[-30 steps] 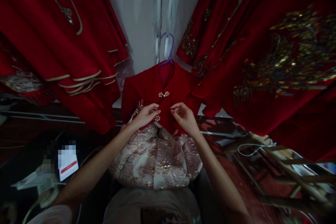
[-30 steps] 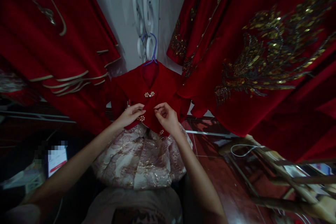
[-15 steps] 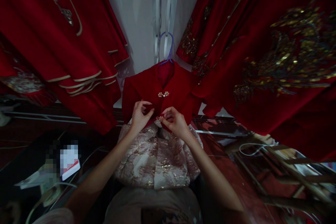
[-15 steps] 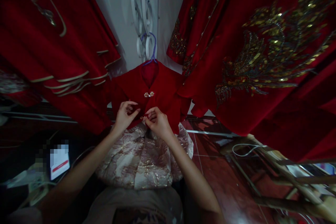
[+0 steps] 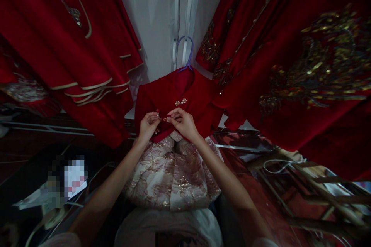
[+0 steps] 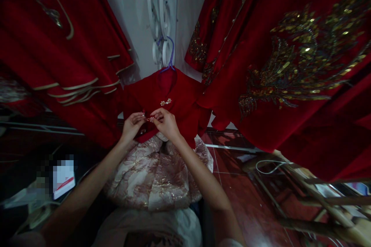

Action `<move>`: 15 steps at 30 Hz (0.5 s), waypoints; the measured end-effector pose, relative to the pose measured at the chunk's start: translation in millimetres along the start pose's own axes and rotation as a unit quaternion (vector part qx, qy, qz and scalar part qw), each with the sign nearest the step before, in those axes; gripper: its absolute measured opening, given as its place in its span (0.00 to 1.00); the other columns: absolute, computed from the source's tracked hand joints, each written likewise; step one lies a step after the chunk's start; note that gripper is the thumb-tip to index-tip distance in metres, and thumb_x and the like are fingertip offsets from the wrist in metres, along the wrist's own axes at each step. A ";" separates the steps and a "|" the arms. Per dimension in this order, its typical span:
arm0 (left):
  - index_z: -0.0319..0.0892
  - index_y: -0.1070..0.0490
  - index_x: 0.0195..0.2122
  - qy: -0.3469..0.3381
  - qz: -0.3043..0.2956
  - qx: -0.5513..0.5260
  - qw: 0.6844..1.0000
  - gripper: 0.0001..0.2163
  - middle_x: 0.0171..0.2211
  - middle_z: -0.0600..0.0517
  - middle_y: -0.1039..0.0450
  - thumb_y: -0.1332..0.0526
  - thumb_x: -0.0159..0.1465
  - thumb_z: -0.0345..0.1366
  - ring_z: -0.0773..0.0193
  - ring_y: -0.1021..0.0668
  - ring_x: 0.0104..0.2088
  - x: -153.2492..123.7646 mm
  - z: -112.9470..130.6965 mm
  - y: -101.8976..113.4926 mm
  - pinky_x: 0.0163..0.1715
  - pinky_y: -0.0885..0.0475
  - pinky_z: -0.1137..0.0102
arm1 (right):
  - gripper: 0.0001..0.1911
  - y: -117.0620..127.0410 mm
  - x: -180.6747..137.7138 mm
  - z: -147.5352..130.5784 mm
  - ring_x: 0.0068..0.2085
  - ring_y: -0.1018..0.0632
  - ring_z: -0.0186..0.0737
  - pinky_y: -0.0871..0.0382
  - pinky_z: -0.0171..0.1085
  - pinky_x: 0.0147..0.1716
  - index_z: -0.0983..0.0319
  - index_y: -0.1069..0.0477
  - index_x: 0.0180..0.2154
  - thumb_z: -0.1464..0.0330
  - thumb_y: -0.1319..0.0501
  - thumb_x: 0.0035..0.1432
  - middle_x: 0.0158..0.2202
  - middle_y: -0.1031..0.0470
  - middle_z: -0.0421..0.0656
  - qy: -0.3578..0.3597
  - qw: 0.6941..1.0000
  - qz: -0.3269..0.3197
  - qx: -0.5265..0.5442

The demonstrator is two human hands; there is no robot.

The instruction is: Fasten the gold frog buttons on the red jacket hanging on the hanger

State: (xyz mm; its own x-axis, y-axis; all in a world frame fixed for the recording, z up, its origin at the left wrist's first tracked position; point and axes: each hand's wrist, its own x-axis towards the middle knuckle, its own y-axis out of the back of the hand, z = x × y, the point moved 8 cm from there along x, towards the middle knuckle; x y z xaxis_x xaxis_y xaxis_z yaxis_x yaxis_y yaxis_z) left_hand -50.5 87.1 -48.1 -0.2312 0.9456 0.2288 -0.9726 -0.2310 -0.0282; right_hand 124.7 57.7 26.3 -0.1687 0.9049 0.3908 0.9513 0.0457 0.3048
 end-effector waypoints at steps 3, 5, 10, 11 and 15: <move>0.39 0.29 0.35 0.013 -0.004 -0.028 1.000 0.15 0.31 0.50 0.24 0.33 0.46 0.36 0.65 0.22 0.33 -0.6 2.2 -1.3 0.43 0.27 0.66 | 0.04 -16.6 14.5 7.7 0.32 0.25 0.32 0.28 0.31 0.32 0.60 0.29 0.35 0.70 0.40 0.54 0.32 0.26 0.39 0.018 1.000 0.006 -0.022; 0.39 0.28 0.36 0.015 -0.013 -0.039 0.999 0.15 0.32 0.49 0.23 0.32 0.47 0.38 0.64 0.21 0.34 -1.7 4.8 -2.5 0.44 0.27 0.64 | 0.04 -24.1 19.5 12.8 0.33 0.25 0.32 0.28 0.32 0.34 0.60 0.30 0.35 0.71 0.41 0.55 0.33 0.26 0.40 0.022 0.999 0.014 -0.037; 0.38 0.25 0.35 0.018 -0.022 -0.046 0.999 0.17 0.34 0.47 0.22 0.30 0.47 0.42 0.62 0.20 0.35 -3.2 6.3 -1.3 0.46 0.27 0.62 | 0.04 -30.3 19.6 15.1 0.33 0.26 0.31 0.28 0.31 0.35 0.60 0.30 0.35 0.72 0.42 0.57 0.35 0.28 0.40 0.038 0.997 0.029 -0.066; 0.38 0.25 0.34 0.018 -0.018 -0.047 0.999 0.17 0.34 0.47 0.21 0.30 0.46 0.42 0.62 0.20 0.35 -3.1 5.6 0.0 0.46 0.27 0.62 | 0.04 -30.7 18.7 13.9 0.33 0.26 0.31 0.29 0.31 0.35 0.60 0.30 0.36 0.72 0.43 0.57 0.35 0.28 0.40 0.043 0.996 0.029 -0.077; 0.38 0.24 0.34 0.016 -0.009 -0.033 0.999 0.16 0.34 0.47 0.21 0.30 0.46 0.41 0.61 0.20 0.35 -2.7 4.2 5.1 0.47 0.27 0.60 | 0.04 -32.2 14.8 8.2 0.33 0.27 0.32 0.29 0.32 0.36 0.59 0.31 0.36 0.71 0.43 0.59 0.35 0.29 0.40 0.056 0.991 0.032 -0.117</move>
State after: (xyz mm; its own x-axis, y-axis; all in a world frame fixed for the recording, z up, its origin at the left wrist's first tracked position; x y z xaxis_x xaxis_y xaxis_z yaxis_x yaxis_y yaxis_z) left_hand -54.7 82.4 -44.8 -0.2131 0.9565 0.1992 -0.9760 -0.1990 -0.0884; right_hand 93.6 73.1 15.1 -0.1499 0.8490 0.5066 0.8777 -0.1217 0.4636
